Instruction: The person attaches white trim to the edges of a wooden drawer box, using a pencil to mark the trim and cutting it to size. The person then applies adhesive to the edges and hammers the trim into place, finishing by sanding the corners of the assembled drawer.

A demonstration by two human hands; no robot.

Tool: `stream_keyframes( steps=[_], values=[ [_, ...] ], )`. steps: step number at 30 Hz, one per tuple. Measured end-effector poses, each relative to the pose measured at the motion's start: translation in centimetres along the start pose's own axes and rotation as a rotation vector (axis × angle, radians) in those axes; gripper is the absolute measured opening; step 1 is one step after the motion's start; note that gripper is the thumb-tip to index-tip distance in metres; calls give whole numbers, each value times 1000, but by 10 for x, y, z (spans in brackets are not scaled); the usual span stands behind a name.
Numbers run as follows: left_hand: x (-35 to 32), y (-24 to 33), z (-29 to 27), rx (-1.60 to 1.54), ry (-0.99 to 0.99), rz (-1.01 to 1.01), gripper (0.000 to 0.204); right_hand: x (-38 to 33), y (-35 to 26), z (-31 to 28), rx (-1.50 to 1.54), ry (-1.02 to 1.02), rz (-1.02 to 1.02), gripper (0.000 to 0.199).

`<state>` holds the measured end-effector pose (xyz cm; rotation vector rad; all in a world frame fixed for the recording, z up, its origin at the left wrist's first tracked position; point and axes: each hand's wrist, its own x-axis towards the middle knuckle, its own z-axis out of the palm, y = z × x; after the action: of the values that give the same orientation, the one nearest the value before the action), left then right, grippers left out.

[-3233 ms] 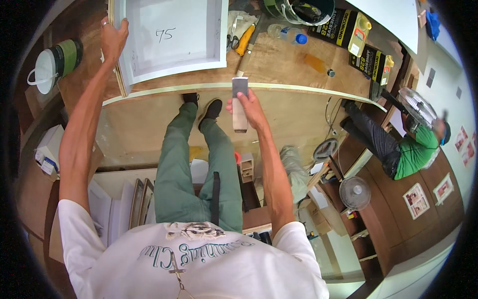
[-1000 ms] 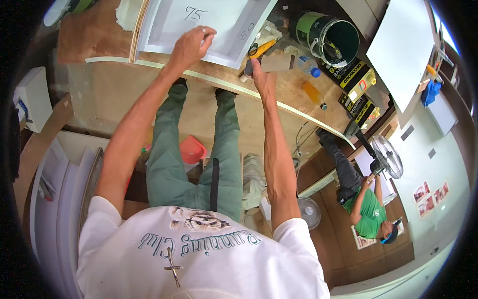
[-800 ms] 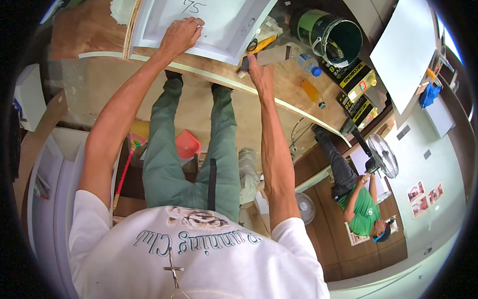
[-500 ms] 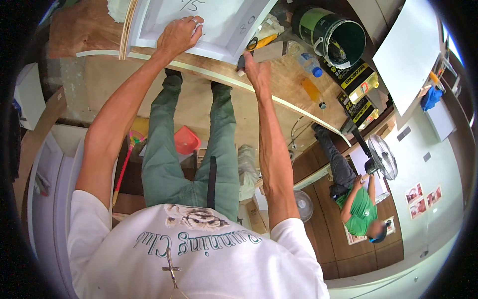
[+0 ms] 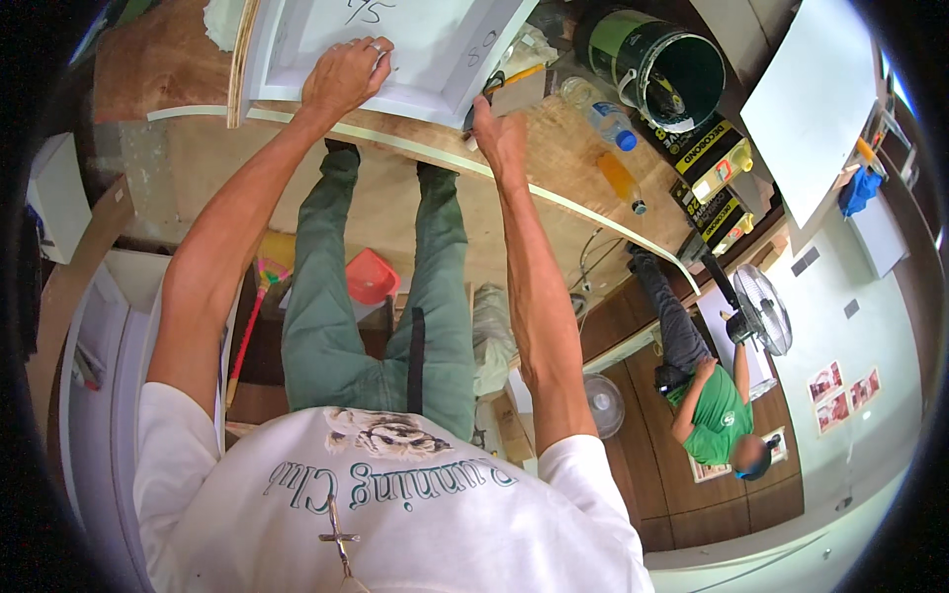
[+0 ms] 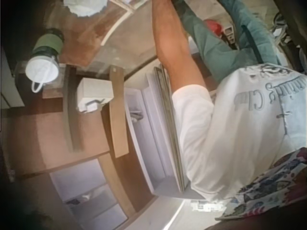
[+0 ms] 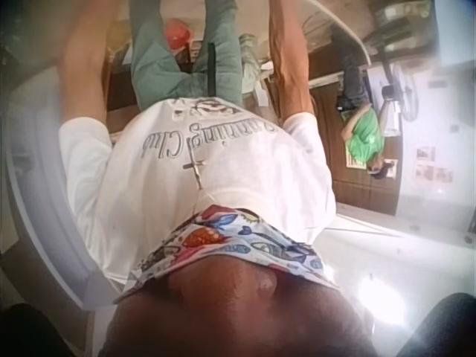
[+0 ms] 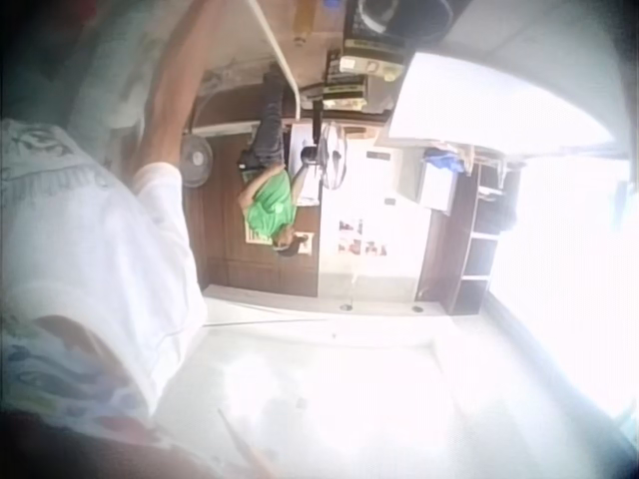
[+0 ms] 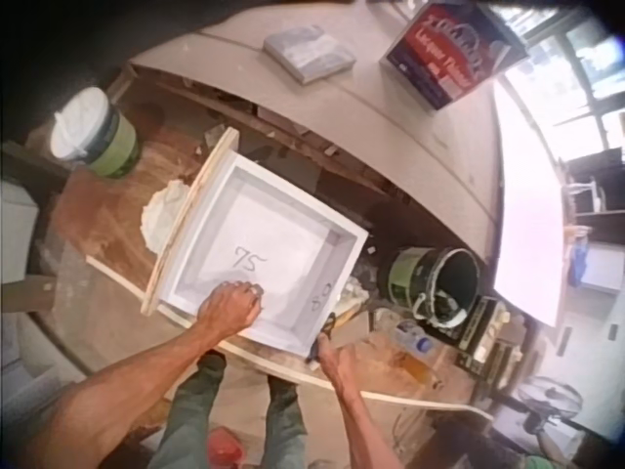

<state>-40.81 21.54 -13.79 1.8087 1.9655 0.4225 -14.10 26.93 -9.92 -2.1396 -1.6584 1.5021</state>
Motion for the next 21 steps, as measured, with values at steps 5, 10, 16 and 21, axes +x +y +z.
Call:
stream_keyframes(
  steps=[5,10,16,21],
  values=[
    [-2,-1,2,-4,31,14,14,1,-8,2,-119,-34,5,39],
    [5,4,5,-11,35,23,15,9,4,1,-123,11,10,39],
    [-1,0,3,18,-16,-20,17,6,-12,6,-174,-9,-72,40],
    [-2,-2,2,24,16,-10,18,11,2,3,-36,-58,-43,40]
  ],
)
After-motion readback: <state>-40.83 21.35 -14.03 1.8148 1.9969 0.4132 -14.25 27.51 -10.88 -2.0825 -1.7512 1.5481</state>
